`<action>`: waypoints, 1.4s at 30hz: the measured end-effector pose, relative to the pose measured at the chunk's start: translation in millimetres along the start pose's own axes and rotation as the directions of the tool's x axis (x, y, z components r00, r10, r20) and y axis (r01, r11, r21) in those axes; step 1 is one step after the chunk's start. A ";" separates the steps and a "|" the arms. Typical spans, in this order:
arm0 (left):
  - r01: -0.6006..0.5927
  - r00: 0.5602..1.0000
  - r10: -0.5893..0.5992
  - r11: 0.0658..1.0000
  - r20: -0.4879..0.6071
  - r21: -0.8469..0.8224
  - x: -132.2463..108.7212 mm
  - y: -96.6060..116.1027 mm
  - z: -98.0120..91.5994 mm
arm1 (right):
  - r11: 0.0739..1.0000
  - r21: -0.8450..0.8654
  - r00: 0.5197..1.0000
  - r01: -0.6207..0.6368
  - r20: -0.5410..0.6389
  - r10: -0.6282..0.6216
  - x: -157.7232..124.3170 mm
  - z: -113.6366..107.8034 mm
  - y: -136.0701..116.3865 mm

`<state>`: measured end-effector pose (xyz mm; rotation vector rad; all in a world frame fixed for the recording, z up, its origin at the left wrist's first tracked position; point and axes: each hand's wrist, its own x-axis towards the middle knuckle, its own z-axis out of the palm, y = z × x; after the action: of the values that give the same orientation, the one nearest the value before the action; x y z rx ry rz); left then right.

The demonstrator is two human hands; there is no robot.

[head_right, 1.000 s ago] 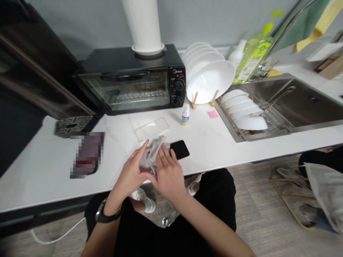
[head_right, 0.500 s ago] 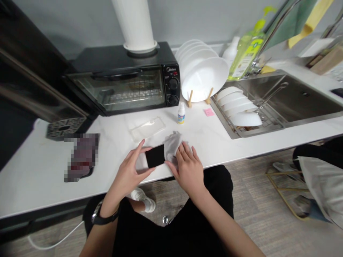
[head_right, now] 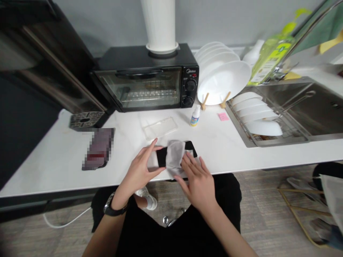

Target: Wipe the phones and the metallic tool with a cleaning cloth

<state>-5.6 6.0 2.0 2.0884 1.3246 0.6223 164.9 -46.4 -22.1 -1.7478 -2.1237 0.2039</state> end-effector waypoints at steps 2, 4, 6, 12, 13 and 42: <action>-0.002 1.000 0.002 1.000 0.003 0.006 0.0 2.9 0.4 | 0.998 -0.011 0.996 -0.060 -0.062 0.059 7.3 -0.9 8.7; 0.000 1.000 0.000 1.000 0.006 0.012 0.3 5.3 1.3 | 0.996 -0.007 0.991 -0.084 -0.110 0.083 16.7 2.3 6.4; 0.002 1.000 -0.002 1.000 0.016 0.014 0.9 6.1 2.6 | 0.998 0.010 0.991 -0.060 -0.118 0.061 24.6 8.8 -5.5; 0.004 0.997 -0.006 0.999 0.072 0.032 2.8 0.9 5.5 | 0.987 0.118 0.993 0.113 -0.054 -0.108 17.8 19.2 -40.1; 0.003 0.998 -0.005 1.000 0.070 0.030 2.8 0.2 5.5 | 0.986 0.122 0.993 0.112 -0.046 -0.107 12.2 16.8 -38.0; -0.011 0.999 0.009 0.999 0.044 0.047 5.0 6.3 6.9 | 0.997 0.005 0.987 -0.073 -0.144 0.073 25.7 4.5 -8.9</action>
<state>4.9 6.8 1.8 2.1356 1.3168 0.5513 151.2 -22.8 -18.1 -1.7860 -1.9599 0.0935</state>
